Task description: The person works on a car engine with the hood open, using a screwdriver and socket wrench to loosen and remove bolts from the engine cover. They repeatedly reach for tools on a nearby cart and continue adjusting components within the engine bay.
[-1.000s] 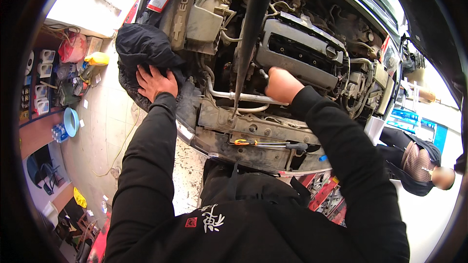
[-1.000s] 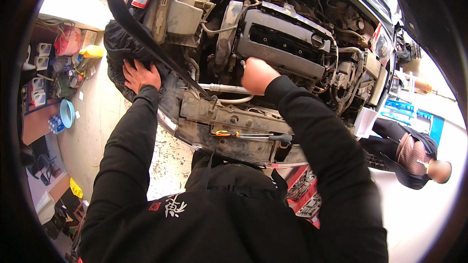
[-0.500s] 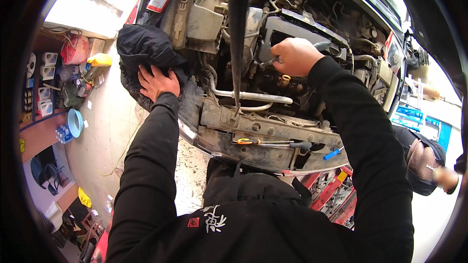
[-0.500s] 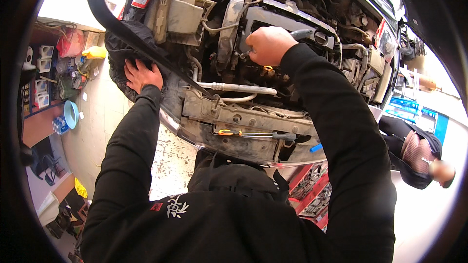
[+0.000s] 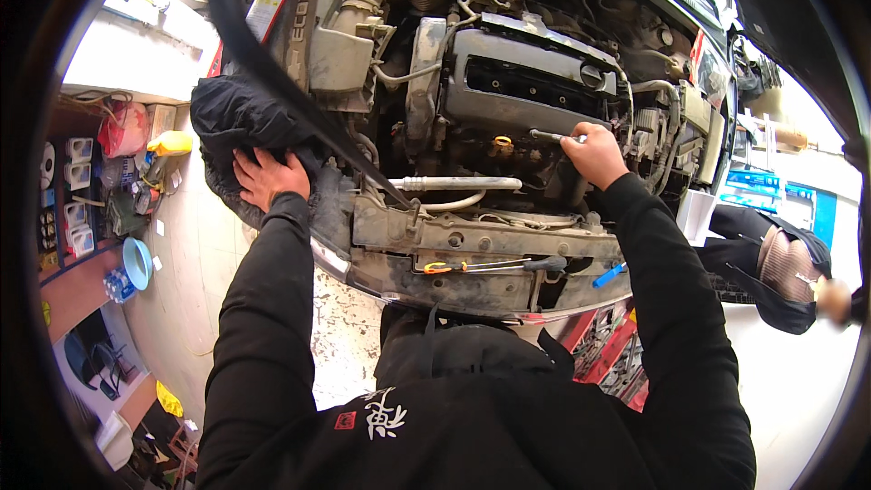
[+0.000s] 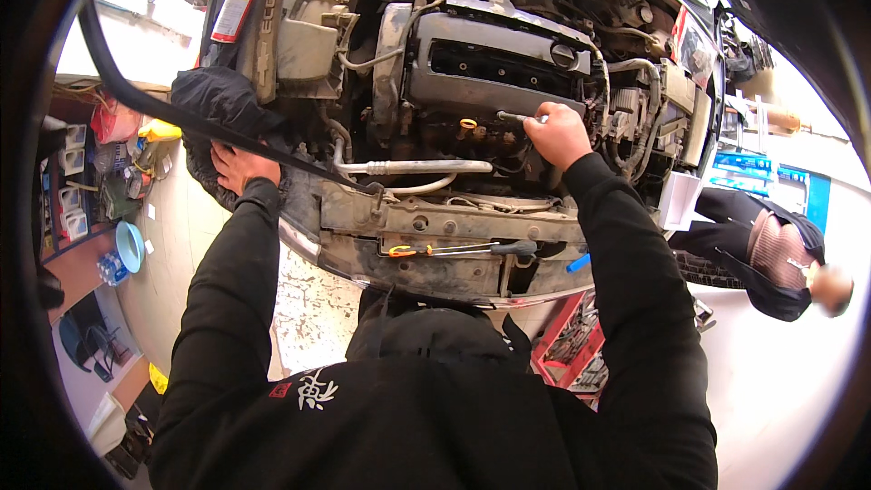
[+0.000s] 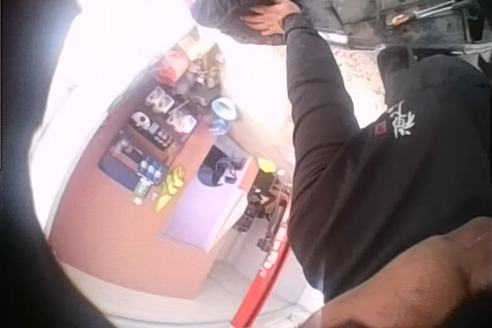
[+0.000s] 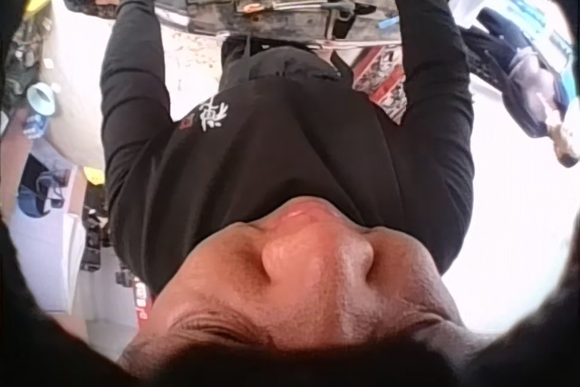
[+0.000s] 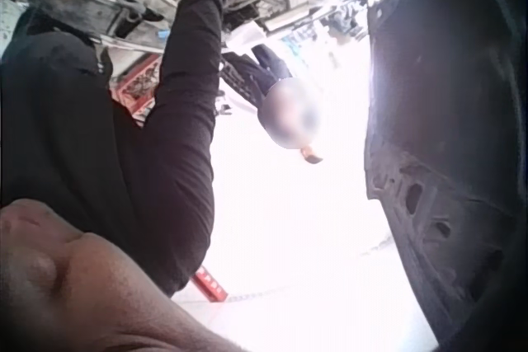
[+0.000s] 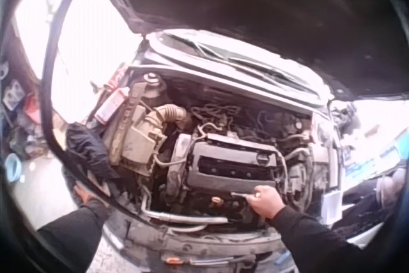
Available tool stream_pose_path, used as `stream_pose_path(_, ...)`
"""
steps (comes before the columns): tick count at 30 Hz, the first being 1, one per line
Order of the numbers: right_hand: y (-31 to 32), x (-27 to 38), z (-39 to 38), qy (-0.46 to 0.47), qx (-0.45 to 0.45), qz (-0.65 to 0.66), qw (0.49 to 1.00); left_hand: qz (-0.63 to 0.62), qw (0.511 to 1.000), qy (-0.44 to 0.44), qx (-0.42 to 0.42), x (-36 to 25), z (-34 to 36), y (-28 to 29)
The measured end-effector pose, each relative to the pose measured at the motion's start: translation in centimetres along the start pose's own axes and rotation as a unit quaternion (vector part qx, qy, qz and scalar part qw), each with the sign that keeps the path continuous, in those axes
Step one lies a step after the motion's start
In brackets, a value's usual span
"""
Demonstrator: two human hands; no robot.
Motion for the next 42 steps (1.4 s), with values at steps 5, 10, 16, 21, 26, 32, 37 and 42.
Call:
stream_pose_path(5, -0.7, 1.4, 0.7, -0.028, 0.014, -0.023, 0.999, 0.012, 1.0, -0.008, -0.001, 0.1, -0.1, -0.6)
stream_pose_path(10, -1.2, 5.7, 0.4, -0.064, 0.076, -0.099, 0.99, 0.008, 1.0, -0.01, -0.011, 0.1, -0.2, -0.5)
stream_pose_path(16, -2.0, 3.3, 1.4, -0.105, 0.017, -0.046, 0.993, 0.01, 1.0, -0.01, -0.008, 0.1, -0.1, -0.4)
stream_pose_path(21, -5.7, 1.1, -0.2, -0.317, -0.024, 0.473, 0.822, 0.022, 1.0, 0.005, 0.01, 0.1, -0.1, -0.4)
stream_pose_path(26, -6.7, 3.9, -0.4, -0.389, -0.007, 0.565, 0.728, -0.023, 1.0, 0.003, -0.002, 0.0, 0.0, 0.4)
stream_pose_path(32, -3.5, 0.3, 0.2, -0.355, 0.084, 0.43, 0.826, -0.02, 1.0, 0.009, 0.011, 0.2, 0.0, 0.0)
stream_pose_path(37, -1.7, 3.9, 2.0, -0.083, 0.158, 0.014, 0.984, 0.001, 1.0, -0.003, 0.014, 0.2, -0.1, -0.6)
stream_pose_path(42, -0.7, 7.1, 5.1, 0.092, 0.263, -0.19, 0.941, 0.015, 1.0, -0.001, 0.02, 0.4, -0.2, -0.9)
Point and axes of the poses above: each hand's wrist, its own z-axis towards the middle knuckle, its own y-axis out of the back of the hand, x = y × z, the point moved 7 cm from there along z, towards the middle knuckle, and after that the axes turned 5 degrees about y, right-handed, at the moved point
